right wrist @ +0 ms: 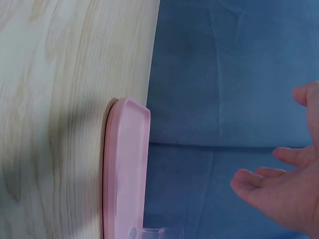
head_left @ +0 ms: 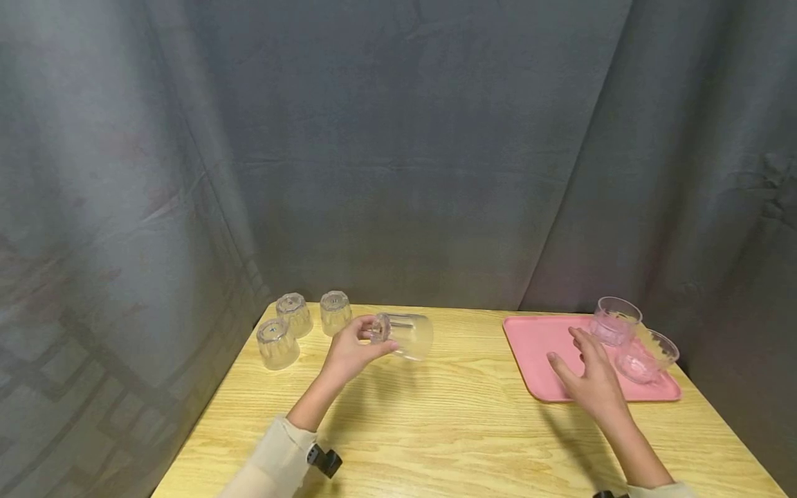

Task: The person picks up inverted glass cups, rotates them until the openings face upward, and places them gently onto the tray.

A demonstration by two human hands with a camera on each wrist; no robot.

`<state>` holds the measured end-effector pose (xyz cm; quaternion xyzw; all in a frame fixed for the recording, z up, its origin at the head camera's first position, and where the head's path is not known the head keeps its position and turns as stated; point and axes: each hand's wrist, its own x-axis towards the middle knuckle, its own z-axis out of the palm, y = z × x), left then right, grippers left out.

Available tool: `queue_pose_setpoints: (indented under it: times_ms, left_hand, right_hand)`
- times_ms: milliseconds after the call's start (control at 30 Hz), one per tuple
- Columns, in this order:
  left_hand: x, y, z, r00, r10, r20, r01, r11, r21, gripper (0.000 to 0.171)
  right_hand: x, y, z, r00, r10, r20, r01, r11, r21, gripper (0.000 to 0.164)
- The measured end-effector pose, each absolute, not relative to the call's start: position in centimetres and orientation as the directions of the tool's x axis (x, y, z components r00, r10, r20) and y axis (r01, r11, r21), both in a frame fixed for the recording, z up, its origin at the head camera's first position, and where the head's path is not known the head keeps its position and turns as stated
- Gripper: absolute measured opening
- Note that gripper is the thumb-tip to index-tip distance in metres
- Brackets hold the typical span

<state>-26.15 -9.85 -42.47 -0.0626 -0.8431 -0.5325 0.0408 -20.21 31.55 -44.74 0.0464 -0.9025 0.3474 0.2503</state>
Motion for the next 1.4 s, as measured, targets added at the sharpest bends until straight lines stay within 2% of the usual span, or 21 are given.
queue_pose_setpoints:
  times_ms: [600, 867, 1100, 1400]
  left_hand:
    - [-25.3, -8.0, -43.4, -0.982, 0.115, 0.147, 0.174, 0.282, 0.944, 0.075]
    - [-24.9, -6.8, -43.6, -0.981, 0.116, 0.158, 0.180, 0.215, 0.960, 0.069]
    - [-24.9, -6.2, -43.7, -0.979, 0.123, 0.162, 0.183, 0.186, 0.965, 0.070]
    - [-24.6, -5.1, -43.8, -0.973, 0.165, 0.164, 0.178, 0.074, 0.981, 0.066]
  right_hand:
    - [-19.8, 28.9, -44.3, -0.834, 0.050, 0.549, -0.376, 0.677, -0.633, 0.063]
    - [-19.7, 27.5, -44.1, -0.829, 0.026, 0.559, -0.411, 0.650, -0.640, 0.062]
    - [-19.4, 26.6, -43.8, -0.840, 0.020, 0.542, -0.404, 0.644, -0.650, 0.063]
    - [-19.1, 25.3, -43.7, -0.847, 0.007, 0.532, -0.412, 0.625, -0.663, 0.061]
